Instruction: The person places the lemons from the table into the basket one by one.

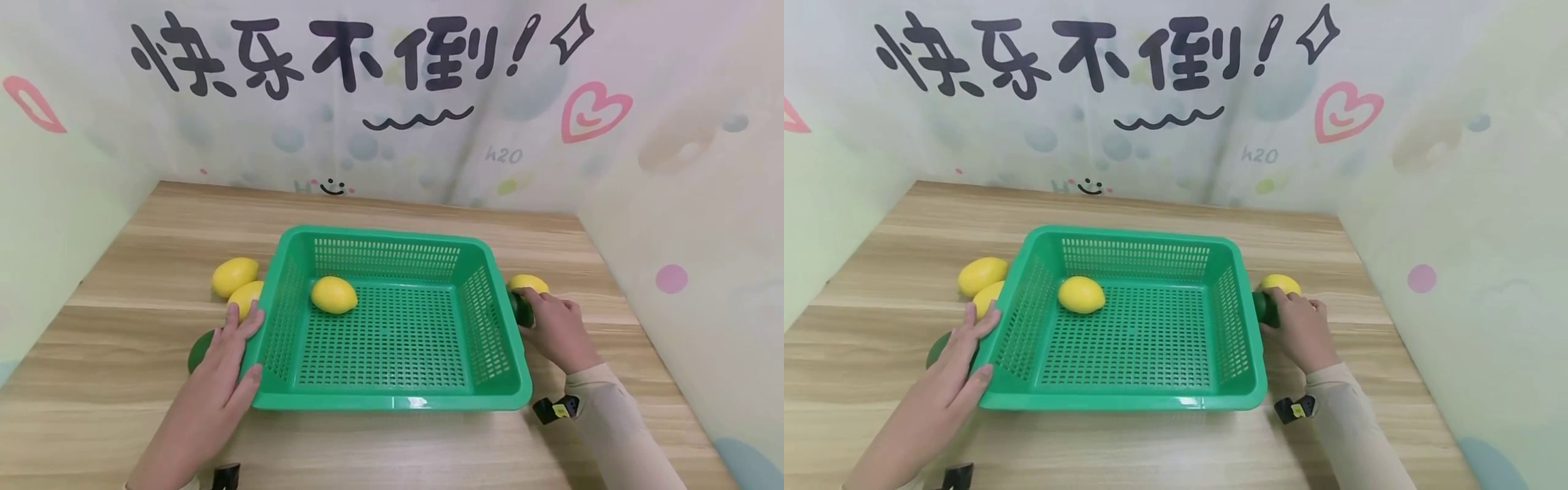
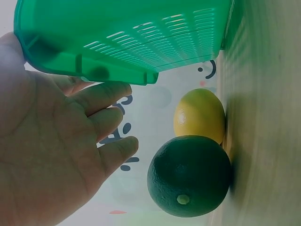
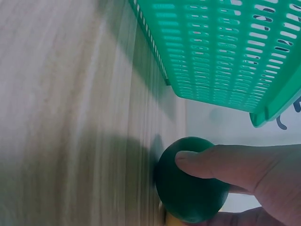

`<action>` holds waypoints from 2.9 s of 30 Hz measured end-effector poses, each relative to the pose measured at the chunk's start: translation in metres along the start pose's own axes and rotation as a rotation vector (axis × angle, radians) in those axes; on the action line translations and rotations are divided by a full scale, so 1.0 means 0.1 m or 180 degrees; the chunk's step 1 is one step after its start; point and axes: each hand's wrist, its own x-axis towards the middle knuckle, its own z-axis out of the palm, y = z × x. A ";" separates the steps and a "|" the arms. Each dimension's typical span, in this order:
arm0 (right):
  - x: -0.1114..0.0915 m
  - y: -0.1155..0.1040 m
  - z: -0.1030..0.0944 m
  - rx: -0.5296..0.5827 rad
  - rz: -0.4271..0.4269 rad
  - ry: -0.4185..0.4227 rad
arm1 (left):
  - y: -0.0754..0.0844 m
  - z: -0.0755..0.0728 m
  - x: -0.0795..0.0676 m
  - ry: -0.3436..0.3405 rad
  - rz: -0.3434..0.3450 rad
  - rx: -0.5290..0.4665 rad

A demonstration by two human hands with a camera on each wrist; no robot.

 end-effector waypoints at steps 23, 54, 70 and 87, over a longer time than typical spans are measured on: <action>0.03 0.02 0.01 -0.0045 -0.0055 0.0121 | 0.00 0.03 -0.02 0.0095 0.0115 0.0026; 0.00 0.05 -0.22 0.0235 0.0068 0.0719 | 0.00 0.00 -0.02 0.0112 0.0116 0.0051; -0.02 0.13 -0.39 0.0292 0.0130 0.1089 | 0.00 0.02 -0.01 0.0129 0.0139 0.0048; -0.01 0.15 -0.58 0.0459 0.0180 0.1202 | 0.01 0.01 -0.01 0.0127 0.0132 0.0025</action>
